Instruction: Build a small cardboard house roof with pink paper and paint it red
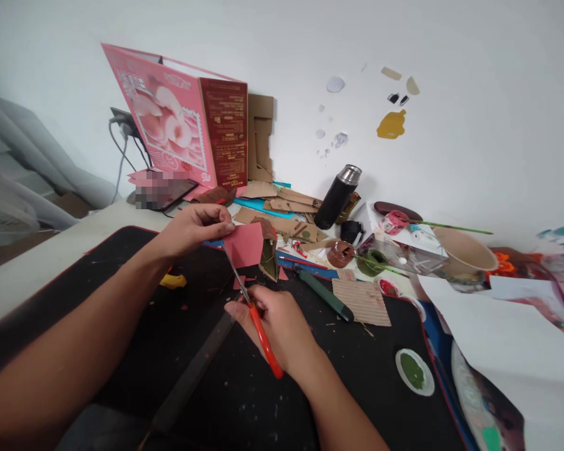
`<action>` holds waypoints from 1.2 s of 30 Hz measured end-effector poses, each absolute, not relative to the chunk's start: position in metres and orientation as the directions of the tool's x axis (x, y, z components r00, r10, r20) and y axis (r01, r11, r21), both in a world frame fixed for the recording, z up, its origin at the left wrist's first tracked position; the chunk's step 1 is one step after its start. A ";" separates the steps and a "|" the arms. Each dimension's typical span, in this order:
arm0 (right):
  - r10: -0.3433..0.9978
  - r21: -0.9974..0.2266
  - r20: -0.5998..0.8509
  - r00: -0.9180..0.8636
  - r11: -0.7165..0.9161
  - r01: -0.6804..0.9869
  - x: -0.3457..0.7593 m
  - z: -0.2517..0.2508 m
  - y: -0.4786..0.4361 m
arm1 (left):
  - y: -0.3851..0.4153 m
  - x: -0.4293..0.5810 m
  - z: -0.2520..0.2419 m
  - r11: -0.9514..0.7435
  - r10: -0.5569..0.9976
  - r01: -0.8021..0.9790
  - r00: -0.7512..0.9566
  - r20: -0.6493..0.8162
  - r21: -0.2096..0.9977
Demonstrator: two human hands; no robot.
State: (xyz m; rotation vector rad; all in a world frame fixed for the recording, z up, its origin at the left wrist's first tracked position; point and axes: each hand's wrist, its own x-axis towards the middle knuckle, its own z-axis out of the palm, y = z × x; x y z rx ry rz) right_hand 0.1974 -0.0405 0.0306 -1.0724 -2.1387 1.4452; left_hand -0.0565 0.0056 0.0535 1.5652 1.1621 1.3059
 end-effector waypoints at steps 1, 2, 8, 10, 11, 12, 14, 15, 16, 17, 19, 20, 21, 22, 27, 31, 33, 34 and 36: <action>0.758 -0.892 -0.111 -0.643 0.209 0.401 0.197 0.030 -0.041 | 0.006 -0.056 0.053 -0.284 0.959 0.166 0.058 0.278 0.944; 0.770 -0.887 -0.096 -0.630 0.221 0.406 0.197 0.029 -0.041 | 0.006 -0.056 0.053 -0.286 0.958 0.168 0.060 0.280 0.943; 0.795 -0.870 -0.039 -0.605 0.271 0.412 0.197 0.024 -0.038 | 0.008 -0.055 0.050 -0.285 0.958 0.170 0.083 0.274 0.943; 0.778 -0.872 -0.030 -0.628 0.287 0.397 0.197 0.022 -0.037 | 0.009 -0.056 0.048 -0.278 0.960 0.169 0.063 0.272 0.945; 0.760 -0.873 -0.029 -0.650 0.298 0.387 0.197 0.021 -0.037 | 0.009 -0.057 0.047 -0.271 0.962 0.165 0.047 0.267 0.948; 0.736 -0.872 -0.028 -0.676 0.313 0.377 0.197 0.021 -0.038 | 0.010 -0.057 0.046 -0.263 0.965 0.159 0.032 0.262 0.952; 0.691 -0.871 -0.042 -0.722 0.328 0.365 0.196 0.021 -0.039 | 0.010 -0.058 0.046 -0.248 0.968 0.139 0.007 0.250 0.959; 0.675 -0.876 -0.058 -0.736 0.319 0.361 0.196 0.022 -0.040 | 0.011 -0.058 0.047 -0.244 0.969 0.127 -0.002 0.246 0.961; 0.663 -0.886 -0.076 -0.745 0.297 0.356 0.196 0.023 -0.041 | 0.011 -0.058 0.047 -0.243 0.969 0.112 -0.008 0.245 0.964; 0.653 -0.900 -0.097 -0.751 0.265 0.346 0.196 0.024 -0.042 | 0.011 -0.059 0.047 -0.243 0.969 0.096 -0.014 0.246 0.965; 0.631 -0.935 -0.128 -0.765 0.180 0.305 0.197 0.027 -0.043 | 0.011 -0.060 0.046 -0.244 0.969 0.063 -0.026 0.246 0.968; 0.618 -0.952 -0.137 -0.774 0.135 0.276 0.198 0.027 -0.043 | 0.012 -0.061 0.046 -0.244 0.969 0.045 -0.034 0.246 0.969; 0.602 -0.964 -0.149 -0.785 0.087 0.250 0.198 0.027 -0.042 | 0.012 -0.063 0.044 -0.245 0.968 0.028 -0.043 0.246 0.969; 0.582 -0.972 -0.164 -0.797 0.042 0.231 0.199 0.026 -0.042 | 0.013 -0.065 0.043 -0.247 0.968 0.011 -0.053 0.247 0.969; 0.496 -0.979 -0.199 -0.845 -0.054 0.198 0.204 0.020 -0.040 | 0.016 -0.071 0.038 -0.268 0.960 -0.046 -0.099 0.263 0.962; 0.448 -0.982 -0.185 -0.875 -0.112 0.150 0.208 0.023 -0.039 | 0.016 -0.071 0.038 -0.275 0.958 -0.048 -0.093 0.270 0.960; 0.431 -0.988 -0.155 -0.889 -0.091 0.128 0.209 0.027 -0.038 | 0.015 -0.071 0.039 -0.276 0.959 -0.050 -0.089 0.271 0.960; 0.424 -0.991 -0.136 -0.895 -0.055 0.124 0.209 0.028 -0.038 | 0.015 -0.071 0.039 -0.275 0.959 -0.051 -0.089 0.270 0.960; 0.419 -0.992 -0.104 -0.902 0.018 0.123 0.208 0.030 -0.039 | 0.015 -0.070 0.039 -0.272 0.959 -0.051 -0.091 0.267 0.961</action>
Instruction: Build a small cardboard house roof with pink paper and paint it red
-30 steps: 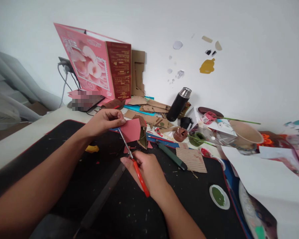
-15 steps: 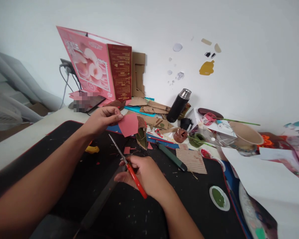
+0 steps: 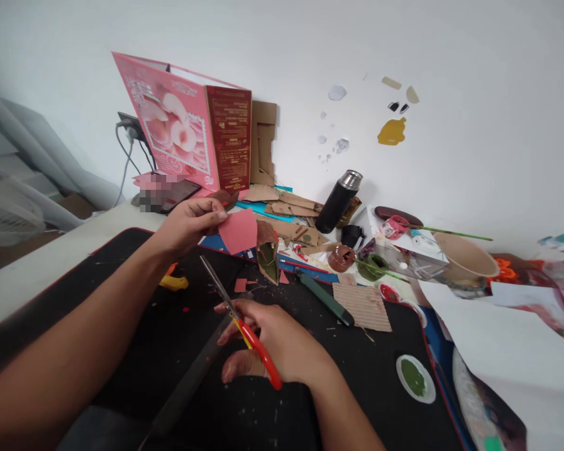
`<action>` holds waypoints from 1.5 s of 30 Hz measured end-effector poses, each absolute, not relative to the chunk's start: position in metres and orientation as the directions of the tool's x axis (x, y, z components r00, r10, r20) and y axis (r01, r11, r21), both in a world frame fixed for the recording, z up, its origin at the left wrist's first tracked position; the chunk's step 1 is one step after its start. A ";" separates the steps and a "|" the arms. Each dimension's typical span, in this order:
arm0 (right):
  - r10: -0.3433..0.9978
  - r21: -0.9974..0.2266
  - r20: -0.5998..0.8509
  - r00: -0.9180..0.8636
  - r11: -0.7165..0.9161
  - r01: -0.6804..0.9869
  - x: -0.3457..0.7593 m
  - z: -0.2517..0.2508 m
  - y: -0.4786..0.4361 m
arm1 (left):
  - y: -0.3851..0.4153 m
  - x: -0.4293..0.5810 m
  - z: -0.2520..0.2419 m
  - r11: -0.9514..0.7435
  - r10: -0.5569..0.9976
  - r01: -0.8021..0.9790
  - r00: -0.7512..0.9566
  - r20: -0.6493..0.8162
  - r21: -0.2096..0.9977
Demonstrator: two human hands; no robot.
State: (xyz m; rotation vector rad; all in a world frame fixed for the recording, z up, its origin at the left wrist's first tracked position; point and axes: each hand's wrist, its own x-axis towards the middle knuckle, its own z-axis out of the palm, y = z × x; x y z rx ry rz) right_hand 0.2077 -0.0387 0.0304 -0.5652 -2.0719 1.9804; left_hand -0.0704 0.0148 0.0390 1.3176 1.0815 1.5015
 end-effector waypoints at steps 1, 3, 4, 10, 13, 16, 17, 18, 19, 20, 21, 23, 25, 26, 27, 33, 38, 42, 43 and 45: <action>0.428 -0.992 -0.100 -0.898 0.030 0.125 0.207 0.030 -0.039 | 0.015 -0.070 0.039 -0.271 0.960 -0.051 -0.092 0.265 0.961; 0.496 -0.991 -0.124 -0.859 -0.015 0.134 0.204 0.028 -0.040 | 0.015 -0.070 0.040 -0.271 0.960 -0.051 -0.088 0.265 0.961; 0.546 -0.986 -0.154 -0.824 -0.031 0.163 0.203 0.027 -0.041 | 0.015 -0.070 0.040 -0.270 0.960 -0.050 -0.086 0.265 0.962; 0.680 -0.955 -0.179 -0.712 0.056 0.293 0.200 0.026 -0.040 | 0.014 -0.070 0.041 -0.256 0.964 -0.051 -0.083 0.252 0.965; 0.684 -0.954 -0.161 -0.711 0.077 0.291 0.201 0.030 -0.040 | 0.013 -0.069 0.042 -0.256 0.965 -0.036 -0.076 0.253 0.966; 0.695 -0.959 -0.153 -0.702 0.067 0.275 0.200 0.031 -0.041 | 0.011 -0.068 0.045 -0.255 0.965 -0.004 -0.066 0.254 0.967; 0.698 -0.961 -0.148 -0.701 0.064 0.268 0.200 0.031 -0.041 | 0.011 -0.067 0.046 -0.256 0.965 0.006 -0.063 0.256 0.967; 0.701 -0.963 -0.144 -0.699 0.062 0.261 0.200 0.031 -0.041 | 0.010 -0.066 0.047 -0.256 0.965 0.015 -0.060 0.257 0.967; 0.703 -0.965 -0.140 -0.698 0.062 0.255 0.200 0.031 -0.041 | 0.009 -0.066 0.048 -0.254 0.965 0.024 -0.057 0.255 0.967; 0.704 -0.966 -0.137 -0.697 0.062 0.252 0.200 0.031 -0.040 | 0.009 -0.065 0.049 -0.250 0.966 0.032 -0.054 0.251 0.968; 0.704 -0.966 -0.136 -0.697 0.062 0.250 0.201 0.030 -0.040 | 0.008 -0.065 0.050 -0.245 0.968 0.040 -0.053 0.247 0.969; 0.706 -0.967 -0.138 -0.695 0.056 0.248 0.201 0.029 -0.040 | 0.007 -0.064 0.052 -0.237 0.970 0.052 -0.052 0.239 0.970; 0.712 -0.968 -0.145 -0.687 0.042 0.248 0.201 0.027 -0.040 | 0.007 -0.064 0.053 -0.236 0.970 0.060 -0.051 0.239 0.970; 0.717 -0.969 -0.148 -0.682 0.033 0.245 0.201 0.027 -0.039 | 0.006 -0.064 0.053 -0.237 0.969 0.064 -0.049 0.240 0.969; 0.719 -0.970 -0.151 -0.678 0.026 0.244 0.201 0.026 -0.039 | 0.006 -0.063 0.054 -0.240 0.969 0.070 -0.046 0.244 0.968; 0.715 -0.965 -0.163 -0.680 0.027 0.260 0.200 0.030 -0.039 | 0.007 -0.061 0.053 -0.268 0.963 0.129 -0.002 0.270 0.955; 0.716 -0.964 -0.165 -0.678 0.027 0.264 0.200 0.029 -0.039 | 0.007 -0.061 0.052 -0.268 0.963 0.153 0.006 0.271 0.951; 0.715 -0.961 -0.168 -0.679 0.036 0.276 0.200 0.028 -0.039 | 0.006 -0.060 0.052 -0.261 0.965 0.163 0.026 0.260 0.951; 0.716 -0.960 -0.167 -0.678 0.037 0.276 0.200 0.028 -0.040 | 0.006 -0.059 0.052 -0.261 0.965 0.165 0.030 0.259 0.951; 0.720 -0.961 -0.166 -0.674 0.035 0.274 0.200 0.028 -0.040 | 0.006 -0.059 0.052 -0.261 0.965 0.164 0.033 0.260 0.951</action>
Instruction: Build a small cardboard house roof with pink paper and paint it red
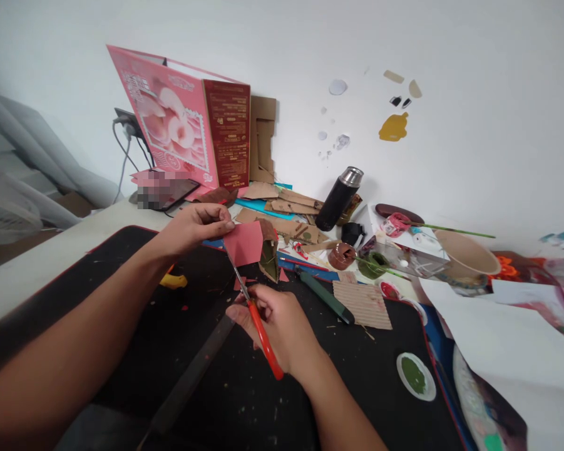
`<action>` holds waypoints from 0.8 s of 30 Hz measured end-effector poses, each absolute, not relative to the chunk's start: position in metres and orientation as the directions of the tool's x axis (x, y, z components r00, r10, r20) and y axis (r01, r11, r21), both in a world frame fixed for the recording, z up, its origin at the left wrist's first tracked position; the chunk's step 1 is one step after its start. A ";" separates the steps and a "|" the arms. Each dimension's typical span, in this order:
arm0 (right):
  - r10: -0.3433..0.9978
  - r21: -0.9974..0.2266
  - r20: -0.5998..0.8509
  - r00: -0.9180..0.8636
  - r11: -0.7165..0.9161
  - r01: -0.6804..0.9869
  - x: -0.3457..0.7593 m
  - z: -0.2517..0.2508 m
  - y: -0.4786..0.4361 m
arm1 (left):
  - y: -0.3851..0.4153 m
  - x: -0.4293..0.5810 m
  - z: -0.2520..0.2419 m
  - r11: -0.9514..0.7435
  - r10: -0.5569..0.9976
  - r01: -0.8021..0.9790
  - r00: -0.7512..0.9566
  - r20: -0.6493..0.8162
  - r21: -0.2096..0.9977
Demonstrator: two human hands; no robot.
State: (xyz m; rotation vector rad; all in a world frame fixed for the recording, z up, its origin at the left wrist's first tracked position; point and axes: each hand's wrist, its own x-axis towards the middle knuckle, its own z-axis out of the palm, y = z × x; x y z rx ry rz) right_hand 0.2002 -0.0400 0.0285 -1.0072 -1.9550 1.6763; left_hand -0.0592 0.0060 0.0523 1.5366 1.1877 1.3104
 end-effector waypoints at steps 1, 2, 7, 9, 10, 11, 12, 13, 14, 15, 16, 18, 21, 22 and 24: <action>0.721 -0.962 -0.165 -0.673 0.034 0.272 0.200 0.029 -0.040 | 0.006 -0.059 0.052 -0.262 0.965 0.158 0.030 0.261 0.952; 0.721 -0.963 -0.163 -0.673 0.032 0.268 0.200 0.029 -0.040 | 0.006 -0.059 0.052 -0.263 0.965 0.151 0.025 0.262 0.953; 0.720 -0.965 -0.166 -0.674 0.022 0.261 0.200 0.029 -0.040 | 0.007 -0.060 0.052 -0.267 0.963 0.140 0.007 0.269 0.954; 0.719 -0.964 -0.171 -0.673 0.019 0.266 0.199 0.029 -0.039 | 0.007 -0.060 0.052 -0.269 0.963 0.148 0.011 0.270 0.952; 0.719 -0.964 -0.172 -0.673 0.019 0.266 0.199 0.029 -0.039 | 0.007 -0.060 0.052 -0.268 0.963 0.150 0.013 0.269 0.952; 0.720 -0.964 -0.172 -0.672 0.017 0.265 0.199 0.029 -0.039 | 0.007 -0.060 0.051 -0.267 0.963 0.152 0.014 0.268 0.952; 0.720 -0.964 -0.173 -0.672 0.015 0.264 0.199 0.029 -0.039 | 0.007 -0.060 0.051 -0.266 0.964 0.153 0.014 0.267 0.952; 0.719 -0.965 -0.174 -0.673 0.012 0.263 0.199 0.029 -0.039 | 0.007 -0.060 0.051 -0.264 0.964 0.154 0.015 0.265 0.952; 0.718 -0.965 -0.176 -0.674 0.008 0.261 0.199 0.029 -0.039 | 0.007 -0.060 0.051 -0.264 0.964 0.155 0.016 0.265 0.952; 0.717 -0.965 -0.177 -0.674 0.007 0.261 0.199 0.028 -0.039 | 0.007 -0.060 0.051 -0.265 0.964 0.156 0.016 0.265 0.952; 0.717 -0.965 -0.177 -0.674 0.008 0.262 0.200 0.028 -0.039 | 0.007 -0.060 0.050 -0.266 0.963 0.159 0.015 0.267 0.951; 0.720 -0.964 -0.175 -0.672 0.013 0.265 0.200 0.028 -0.039 | 0.007 -0.060 0.050 -0.268 0.963 0.167 0.014 0.269 0.949; 0.718 -0.965 -0.167 -0.676 0.021 0.261 0.200 0.027 -0.039 | 0.008 -0.060 0.050 -0.269 0.962 0.175 0.010 0.272 0.947; 0.717 -0.965 -0.166 -0.677 0.022 0.260 0.200 0.027 -0.039 | 0.008 -0.060 0.050 -0.271 0.962 0.176 0.008 0.274 0.946; 0.717 -0.965 -0.168 -0.677 0.021 0.262 0.200 0.028 -0.039 | 0.008 -0.060 0.050 -0.275 0.960 0.175 -0.002 0.280 0.945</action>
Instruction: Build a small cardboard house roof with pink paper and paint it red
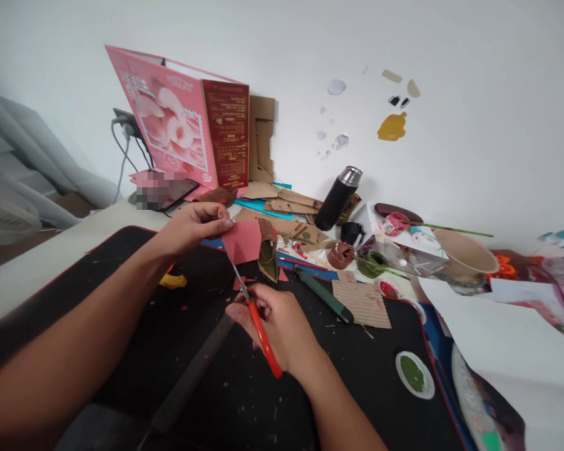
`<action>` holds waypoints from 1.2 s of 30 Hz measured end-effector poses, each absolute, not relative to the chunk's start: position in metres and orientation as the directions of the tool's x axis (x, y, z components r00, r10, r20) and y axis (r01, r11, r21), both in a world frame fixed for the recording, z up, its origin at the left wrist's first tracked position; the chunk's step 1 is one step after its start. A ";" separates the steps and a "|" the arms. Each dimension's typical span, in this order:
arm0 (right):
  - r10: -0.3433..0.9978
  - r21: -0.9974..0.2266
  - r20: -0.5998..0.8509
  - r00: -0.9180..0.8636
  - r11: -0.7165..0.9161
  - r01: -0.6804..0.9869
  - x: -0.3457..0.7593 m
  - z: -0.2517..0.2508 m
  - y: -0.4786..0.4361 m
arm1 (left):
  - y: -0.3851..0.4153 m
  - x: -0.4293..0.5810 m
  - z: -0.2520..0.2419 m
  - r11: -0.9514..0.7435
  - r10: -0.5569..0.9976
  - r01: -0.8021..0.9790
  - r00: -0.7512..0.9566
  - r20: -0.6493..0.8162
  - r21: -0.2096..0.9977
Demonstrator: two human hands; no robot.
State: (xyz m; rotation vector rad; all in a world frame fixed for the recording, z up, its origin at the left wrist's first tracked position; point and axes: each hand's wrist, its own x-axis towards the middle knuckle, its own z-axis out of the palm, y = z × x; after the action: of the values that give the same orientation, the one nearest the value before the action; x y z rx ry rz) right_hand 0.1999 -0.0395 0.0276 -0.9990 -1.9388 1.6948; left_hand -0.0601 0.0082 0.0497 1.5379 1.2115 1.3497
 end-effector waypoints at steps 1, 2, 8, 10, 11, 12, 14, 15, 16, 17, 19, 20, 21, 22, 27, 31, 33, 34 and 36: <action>0.719 -0.964 -0.171 -0.674 0.020 0.266 0.200 0.028 -0.040 | 0.008 -0.060 0.050 -0.277 0.959 0.173 -0.004 0.282 0.945; 0.720 -0.963 -0.173 -0.672 0.021 0.270 0.200 0.029 -0.040 | 0.008 -0.060 0.050 -0.278 0.959 0.171 -0.005 0.283 0.945; 0.725 -0.959 -0.175 -0.667 0.028 0.282 0.199 0.033 -0.041 | 0.007 -0.060 0.052 -0.274 0.961 0.172 0.017 0.275 0.946; 0.727 -0.958 -0.177 -0.663 0.027 0.285 0.198 0.033 -0.041 | 0.007 -0.059 0.052 -0.270 0.962 0.183 0.021 0.270 0.945; 0.728 -0.957 -0.179 -0.662 0.027 0.288 0.198 0.033 -0.041 | 0.007 -0.059 0.052 -0.267 0.963 0.187 0.021 0.268 0.945; 0.728 -0.956 -0.181 -0.661 0.027 0.292 0.198 0.033 -0.041 | 0.007 -0.059 0.052 -0.264 0.964 0.189 0.022 0.265 0.946; 0.730 -0.954 -0.184 -0.658 0.027 0.297 0.198 0.033 -0.041 | 0.007 -0.058 0.052 -0.262 0.965 0.187 0.023 0.262 0.947; 0.730 -0.954 -0.184 -0.658 0.028 0.298 0.198 0.033 -0.041 | 0.007 -0.058 0.052 -0.262 0.965 0.183 0.024 0.262 0.947; 0.730 -0.954 -0.183 -0.658 0.029 0.298 0.198 0.034 -0.041 | 0.007 -0.058 0.052 -0.264 0.964 0.179 0.027 0.263 0.948; 0.731 -0.954 -0.182 -0.658 0.030 0.298 0.198 0.034 -0.041 | 0.007 -0.058 0.051 -0.266 0.964 0.174 0.029 0.265 0.948; 0.731 -0.955 -0.181 -0.658 0.030 0.296 0.198 0.033 -0.041 | 0.007 -0.058 0.051 -0.271 0.963 0.166 0.031 0.269 0.948; 0.730 -0.955 -0.180 -0.659 0.030 0.295 0.198 0.033 -0.041 | 0.007 -0.058 0.050 -0.272 0.962 0.163 0.032 0.270 0.949; 0.730 -0.955 -0.179 -0.660 0.031 0.294 0.198 0.032 -0.041 | 0.007 -0.058 0.050 -0.272 0.962 0.160 0.034 0.271 0.949; 0.730 -0.955 -0.179 -0.659 0.032 0.295 0.198 0.032 -0.041 | 0.007 -0.058 0.050 -0.273 0.962 0.159 0.037 0.271 0.949; 0.732 -0.951 -0.172 -0.659 0.050 0.305 0.198 0.032 -0.040 | 0.008 -0.058 0.048 -0.280 0.960 0.161 0.048 0.276 0.946; 0.737 -0.953 -0.165 -0.656 0.052 0.299 0.197 0.032 -0.041 | 0.008 -0.058 0.048 -0.283 0.959 0.164 0.038 0.281 0.945; 0.741 -0.952 -0.162 -0.652 0.056 0.301 0.198 0.031 -0.041 | 0.007 -0.058 0.048 -0.278 0.960 0.165 0.036 0.276 0.946; 0.743 -0.951 -0.161 -0.649 0.059 0.303 0.198 0.031 -0.041 | 0.007 -0.058 0.048 -0.274 0.962 0.166 0.035 0.272 0.947; 0.749 -0.948 -0.156 -0.644 0.069 0.311 0.198 0.030 -0.041 | 0.007 -0.058 0.048 -0.264 0.965 0.170 0.033 0.262 0.950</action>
State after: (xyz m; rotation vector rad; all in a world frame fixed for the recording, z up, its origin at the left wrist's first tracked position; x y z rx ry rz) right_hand 0.1985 -0.0407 0.0298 -1.0540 -1.9800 1.5985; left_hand -0.0577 0.0071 0.0484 1.5433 1.1917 1.3092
